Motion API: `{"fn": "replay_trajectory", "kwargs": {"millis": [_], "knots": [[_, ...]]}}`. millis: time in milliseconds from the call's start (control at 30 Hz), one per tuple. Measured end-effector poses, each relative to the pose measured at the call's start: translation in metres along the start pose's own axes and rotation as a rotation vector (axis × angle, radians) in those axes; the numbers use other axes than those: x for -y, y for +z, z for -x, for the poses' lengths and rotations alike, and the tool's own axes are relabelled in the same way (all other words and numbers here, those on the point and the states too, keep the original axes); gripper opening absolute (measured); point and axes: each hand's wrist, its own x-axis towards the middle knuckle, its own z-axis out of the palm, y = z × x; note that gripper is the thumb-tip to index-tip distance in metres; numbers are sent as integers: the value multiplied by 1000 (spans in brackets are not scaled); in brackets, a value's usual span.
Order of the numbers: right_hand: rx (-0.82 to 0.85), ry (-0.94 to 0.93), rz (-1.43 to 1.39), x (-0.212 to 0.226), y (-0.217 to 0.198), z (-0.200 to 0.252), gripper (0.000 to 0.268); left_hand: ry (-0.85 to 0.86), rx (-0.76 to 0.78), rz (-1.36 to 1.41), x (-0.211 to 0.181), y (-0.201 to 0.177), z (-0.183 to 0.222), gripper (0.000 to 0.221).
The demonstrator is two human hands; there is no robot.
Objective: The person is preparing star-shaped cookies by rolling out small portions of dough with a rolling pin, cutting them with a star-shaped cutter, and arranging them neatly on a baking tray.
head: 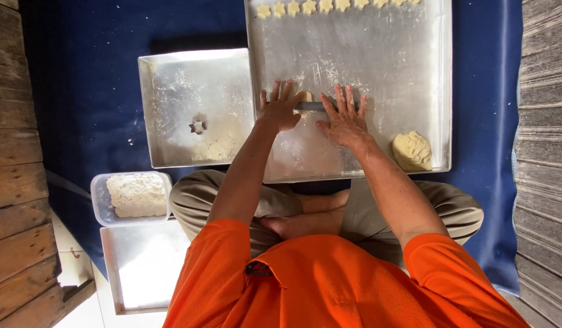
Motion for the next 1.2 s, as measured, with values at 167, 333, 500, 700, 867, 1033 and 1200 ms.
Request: {"fn": "replay_trajectory", "kwargs": {"millis": [167,333,500,700,867,1033,1200], "knots": [[11,-28,-19,0,3,15,78,0,22,43,-4,1,10,83],[60,-21,19,5,4,31,79,-11,14,67,0,15,-1,112],[127,-13,12,10,11,53,75,-4,1,77,-3,17,17,125],[-42,-22,83,23,36,96,64,9,-73,165,-10,33,62,118],[-285,-77,104,6,80,89,67,18,-3,130,-26,68,87,107],[-253,-111,220,-11,124,99,74,35,3,157,-32,101,114,99],[-366,-167,337,-12,122,120,61,156,-346,212,-7,128,102,66]]}}
